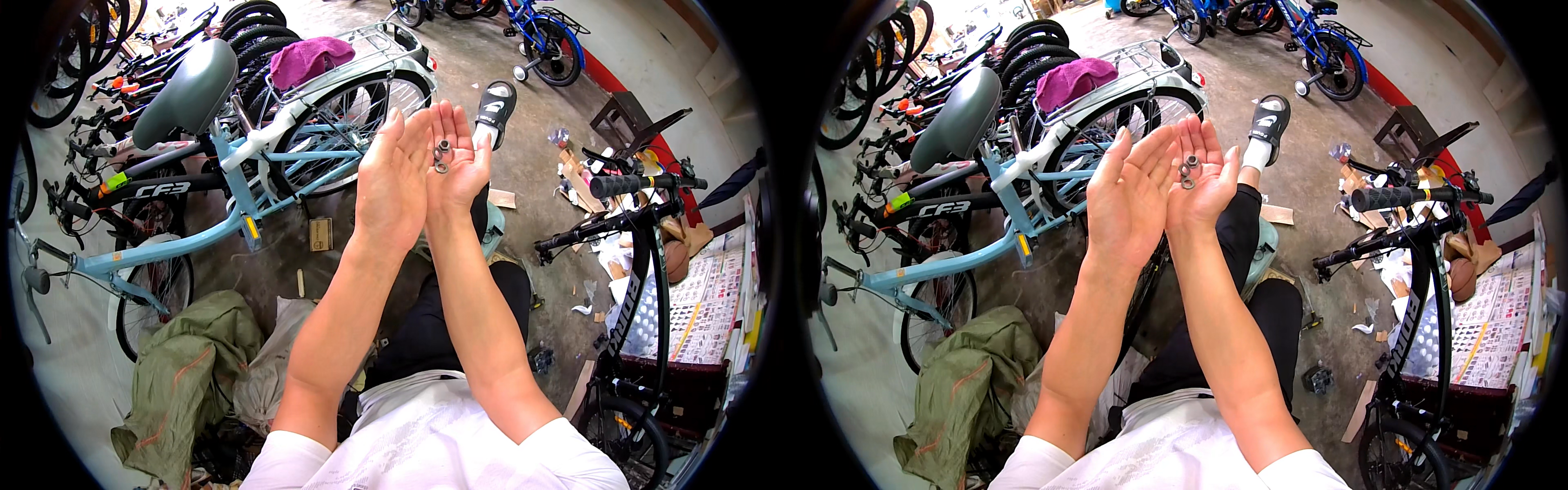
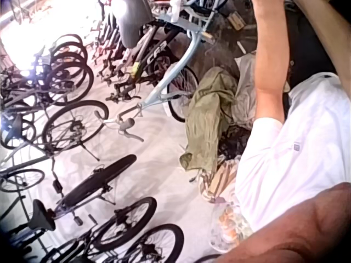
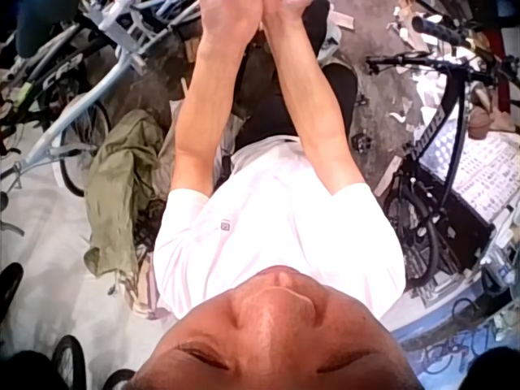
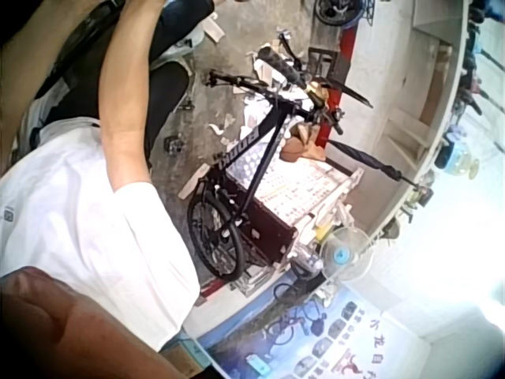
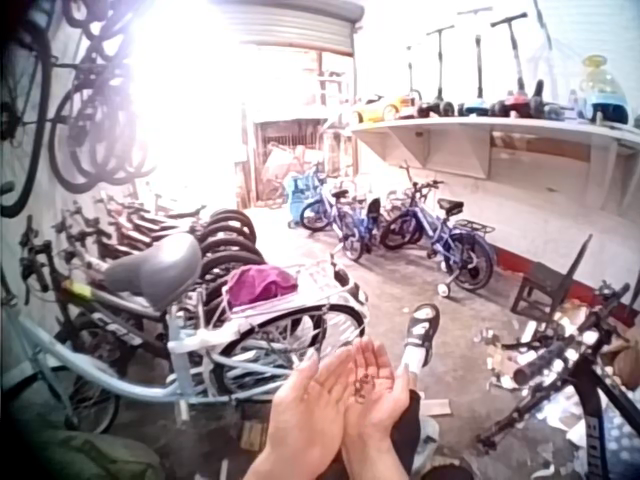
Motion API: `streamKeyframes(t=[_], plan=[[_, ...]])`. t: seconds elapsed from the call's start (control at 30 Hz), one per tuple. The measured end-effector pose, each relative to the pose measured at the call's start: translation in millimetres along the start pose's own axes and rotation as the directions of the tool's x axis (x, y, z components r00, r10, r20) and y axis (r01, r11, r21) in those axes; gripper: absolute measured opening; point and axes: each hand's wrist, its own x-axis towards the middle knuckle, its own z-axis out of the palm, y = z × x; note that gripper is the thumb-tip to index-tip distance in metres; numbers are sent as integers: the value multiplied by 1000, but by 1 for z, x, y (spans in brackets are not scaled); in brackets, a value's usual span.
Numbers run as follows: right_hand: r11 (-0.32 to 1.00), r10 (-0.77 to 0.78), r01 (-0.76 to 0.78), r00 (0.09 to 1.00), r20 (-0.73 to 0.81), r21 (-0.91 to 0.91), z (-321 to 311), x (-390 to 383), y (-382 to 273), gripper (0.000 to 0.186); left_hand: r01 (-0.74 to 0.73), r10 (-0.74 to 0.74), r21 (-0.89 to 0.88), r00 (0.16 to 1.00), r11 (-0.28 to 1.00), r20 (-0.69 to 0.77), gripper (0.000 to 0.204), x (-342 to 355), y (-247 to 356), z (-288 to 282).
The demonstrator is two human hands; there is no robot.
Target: The person works on a bicycle wheel by hand and using tools, removing nuts and washers, and then using a wrench and pliers to adjust the spokes and hub.
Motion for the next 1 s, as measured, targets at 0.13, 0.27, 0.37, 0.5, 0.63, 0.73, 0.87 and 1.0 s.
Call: streamKeyframes(t=[0.13, 0.27, 0.37, 0.5, 0.63, 0.73, 0.87, 1.0], plan=[[991, 39, -26, 994, -97, 131, 1, 0, -2, 56, -111, 110, 49, 994, 993, 14, 55, 0, 0, 0], [888, 238, -125, 949, -209, 443, -11, 6, -10, 46, -323, 339, 423, 940, 846, 40, 37, -5, 4, 5], [773, 271, -63, 932, -239, 631, -31, 10, -20, 39, -347, 429, 594, 903, 726, 3, 21, -5, 15, 1], [811, 103, -24, 989, -102, 585, -89, 30, -68, 25, -348, 566, 931, 747, -112, 348, 21, 4, 35, -19], [939, 261, -120, 860, -438, 322, -172, 3, -73, 14, -187, 409, 895, 839, -404, 360, 33, 12, 44, -39], [956, 292, -212, 719, -630, 202, -213, -33, -85, 9, -128, 248, 847, 924, -516, 291, 57, 15, 55, -45], [994, 89, -36, 788, -610, 100, -244, -30, -154, 11, -125, 125, 792, 961, -597, 246, 64, 29, 68, -61], [970, -114, -42, 790, -602, -240, -252, -20, -226, 13, -74, 99, 795, 981, -602, 166, 57, 38, 87, -74]])
